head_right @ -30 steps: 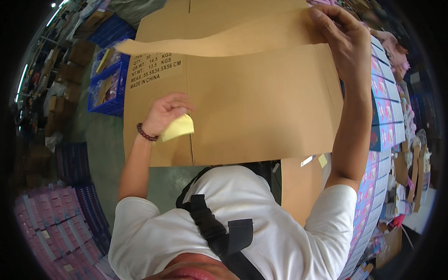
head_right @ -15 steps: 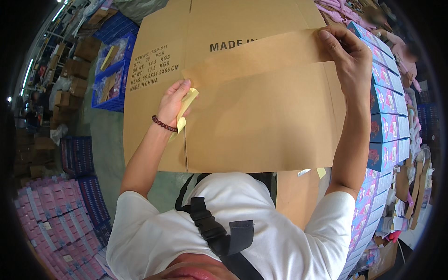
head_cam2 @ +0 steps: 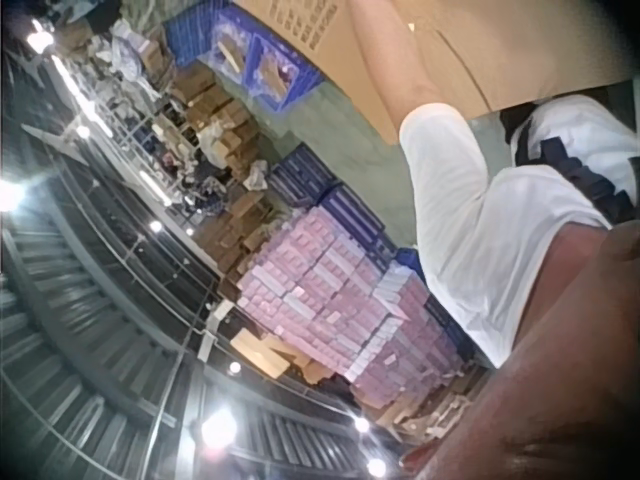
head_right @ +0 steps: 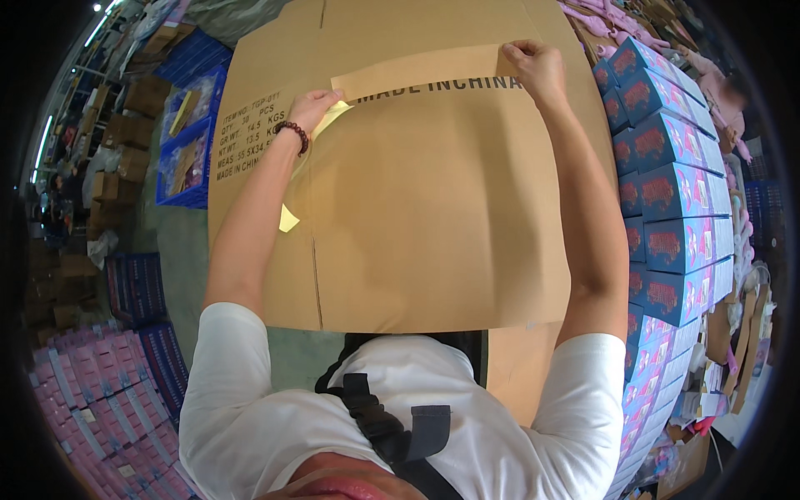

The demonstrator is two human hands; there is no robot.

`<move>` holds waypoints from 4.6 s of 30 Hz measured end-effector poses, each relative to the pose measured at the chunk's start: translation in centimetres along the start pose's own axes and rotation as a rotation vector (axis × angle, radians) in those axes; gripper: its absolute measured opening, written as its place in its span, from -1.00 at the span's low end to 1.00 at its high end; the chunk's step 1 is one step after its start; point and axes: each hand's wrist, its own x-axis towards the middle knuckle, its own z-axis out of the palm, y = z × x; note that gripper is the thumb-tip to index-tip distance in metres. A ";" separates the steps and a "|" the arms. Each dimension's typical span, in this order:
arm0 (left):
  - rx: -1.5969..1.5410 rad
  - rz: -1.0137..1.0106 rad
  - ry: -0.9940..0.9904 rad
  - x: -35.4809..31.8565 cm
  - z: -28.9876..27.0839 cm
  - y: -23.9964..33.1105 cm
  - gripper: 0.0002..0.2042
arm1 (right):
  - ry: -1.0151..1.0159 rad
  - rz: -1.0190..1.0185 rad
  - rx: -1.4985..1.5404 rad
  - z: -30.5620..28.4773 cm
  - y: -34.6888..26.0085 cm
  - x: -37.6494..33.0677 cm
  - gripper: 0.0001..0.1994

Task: The person assembles a flat cardboard box by folding its flaps and securing them with yellow tape. They then use a tape dispenser to apply clear packing tape to seal the box. The person handles multiple boxes and stacks them.

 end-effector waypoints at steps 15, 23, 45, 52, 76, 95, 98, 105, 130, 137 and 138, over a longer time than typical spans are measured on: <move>0.371 -0.006 0.000 6.4 2.4 -1.8 -0.62 | -0.104 0.145 0.036 4.6 7.3 5.2 -0.70; 0.423 0.016 -0.004 6.7 2.6 -2.1 -0.64 | -0.103 0.234 -0.035 5.5 9.2 5.8 -0.71; 0.579 0.075 -0.004 7.2 3.2 -2.0 -0.67 | -0.107 0.117 -0.271 5.8 9.7 6.2 -0.67; 0.525 0.058 0.025 7.2 3.4 -2.4 -0.69 | -0.080 0.088 -0.377 6.2 9.1 5.7 -0.68; 1.256 0.021 -0.039 -9.1 -5.5 -3.6 -0.31 | -0.304 -0.489 -0.871 14.3 5.2 -0.2 -0.31; 1.196 -0.021 -0.071 -9.4 -5.6 -4.9 -0.22 | -0.605 -0.433 -0.541 22.5 -0.1 -1.8 -0.27; 1.216 -0.018 -0.076 -9.7 -5.6 -5.1 -0.23 | -0.290 -0.295 -0.643 14.4 6.3 1.2 -0.32; 1.206 0.021 -0.051 -10.0 -5.6 -5.0 -0.24 | -0.083 -0.024 -0.937 2.0 13.5 2.8 -0.26; -0.151 0.579 -0.347 -24.6 5.7 0.2 -0.76 | -0.332 0.261 1.145 12.6 -6.9 -41.8 -0.28; 0.014 0.549 -0.564 -29.5 7.8 -1.6 -0.60 | -0.127 0.252 0.934 9.7 -5.9 -45.3 -0.79; 0.084 0.557 -0.570 -30.4 8.1 -1.9 -0.59 | -0.128 0.290 0.939 9.2 -5.7 -45.9 -0.78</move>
